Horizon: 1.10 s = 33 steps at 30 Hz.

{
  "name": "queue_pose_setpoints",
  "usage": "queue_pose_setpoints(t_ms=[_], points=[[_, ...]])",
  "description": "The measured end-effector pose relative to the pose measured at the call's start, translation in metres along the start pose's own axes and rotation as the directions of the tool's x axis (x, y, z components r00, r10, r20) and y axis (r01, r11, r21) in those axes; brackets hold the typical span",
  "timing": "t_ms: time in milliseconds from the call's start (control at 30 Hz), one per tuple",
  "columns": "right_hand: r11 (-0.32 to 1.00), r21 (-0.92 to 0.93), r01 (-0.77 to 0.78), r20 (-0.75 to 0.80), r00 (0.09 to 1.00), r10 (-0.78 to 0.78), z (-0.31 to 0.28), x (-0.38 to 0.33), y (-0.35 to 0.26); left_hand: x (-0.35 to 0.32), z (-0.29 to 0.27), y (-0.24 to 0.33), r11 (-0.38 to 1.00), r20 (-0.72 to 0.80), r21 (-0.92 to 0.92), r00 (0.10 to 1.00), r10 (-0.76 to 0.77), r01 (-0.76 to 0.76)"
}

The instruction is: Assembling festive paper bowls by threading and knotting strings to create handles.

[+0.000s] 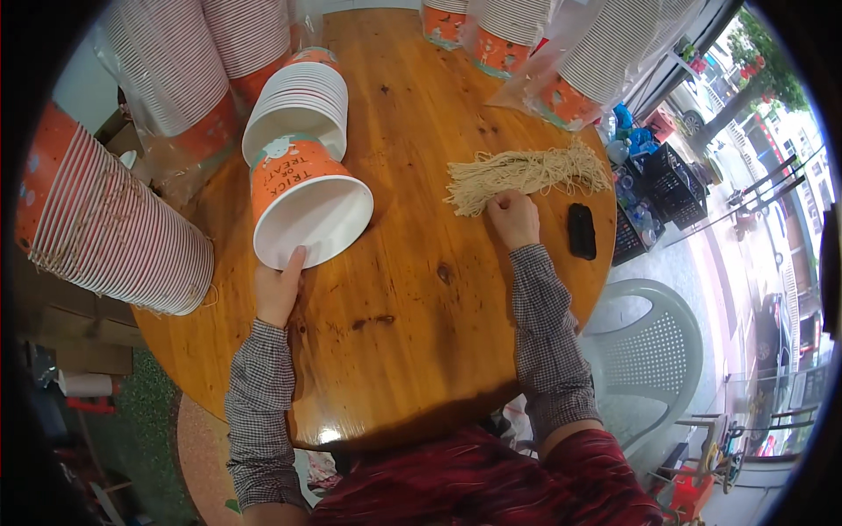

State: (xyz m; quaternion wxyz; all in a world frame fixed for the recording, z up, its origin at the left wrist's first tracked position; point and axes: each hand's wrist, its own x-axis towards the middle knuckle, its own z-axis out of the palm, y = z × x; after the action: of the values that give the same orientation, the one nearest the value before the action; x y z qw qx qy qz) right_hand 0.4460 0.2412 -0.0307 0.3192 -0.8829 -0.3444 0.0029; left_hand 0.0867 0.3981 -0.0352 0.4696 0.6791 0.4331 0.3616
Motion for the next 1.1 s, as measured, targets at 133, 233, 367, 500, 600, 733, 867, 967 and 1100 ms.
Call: queue_pose_setpoints(t_ms=[133, 233, 367, 500, 600, 733, 867, 967, 1100], points=[[0.904, 0.411, 0.123, 0.243, 0.94, -0.238, 0.008, -0.023, -0.026, -0.013, -0.015, 0.027, 0.899, 0.23, 0.221, 0.875, -0.425, 0.378], [0.737, 0.649, -0.19, 0.643, 0.655, -0.398, -0.006, -0.065, -0.094, -0.033, -0.011, 0.013, 0.978, 0.395, 0.019, 0.897, -0.196, 0.206], [0.55, 0.795, -0.256, 0.606, 0.397, -0.69, -0.014, -0.093, -0.108, -0.053, 0.043, 0.052, 0.879, 0.328, -0.474, 0.937, 0.118, 0.055], [0.531, 0.743, -0.408, 0.664, 0.556, -0.501, -0.011, -0.089, -0.108, -0.063, 0.061, 0.052, 0.666, 0.437, -0.669, 0.899, -0.009, 0.331], [0.454, 0.749, -0.483, 0.658, 0.625, -0.419, 0.003, -0.084, -0.101, -0.066, 0.058, 0.054, 0.492, 0.685, -0.606, 0.725, -0.076, 0.625], [0.263, 0.754, -0.602, 0.657, 0.674, -0.339, 0.011, -0.081, -0.097, -0.074, 0.066, 0.045, 0.42, 0.667, -0.632, 0.733, -0.132, 0.651], [0.135, 0.758, -0.638, 0.638, 0.682, -0.357, 0.013, -0.08, -0.093, -0.074, 0.064, 0.042, 0.607, 0.44, -0.689, 0.894, -0.084, 0.396], [0.126, 0.714, -0.689, 0.677, 0.633, -0.375, 0.013, -0.086, -0.096, -0.077, 0.066, 0.049, 0.734, 0.376, -0.618, 0.926, -0.04, 0.282], [0.124, 0.681, -0.722, 0.696, 0.585, -0.416, 0.012, -0.095, -0.103, -0.08, 0.066, 0.045, 0.754, 0.464, -0.559, 0.884, -0.062, 0.346]])
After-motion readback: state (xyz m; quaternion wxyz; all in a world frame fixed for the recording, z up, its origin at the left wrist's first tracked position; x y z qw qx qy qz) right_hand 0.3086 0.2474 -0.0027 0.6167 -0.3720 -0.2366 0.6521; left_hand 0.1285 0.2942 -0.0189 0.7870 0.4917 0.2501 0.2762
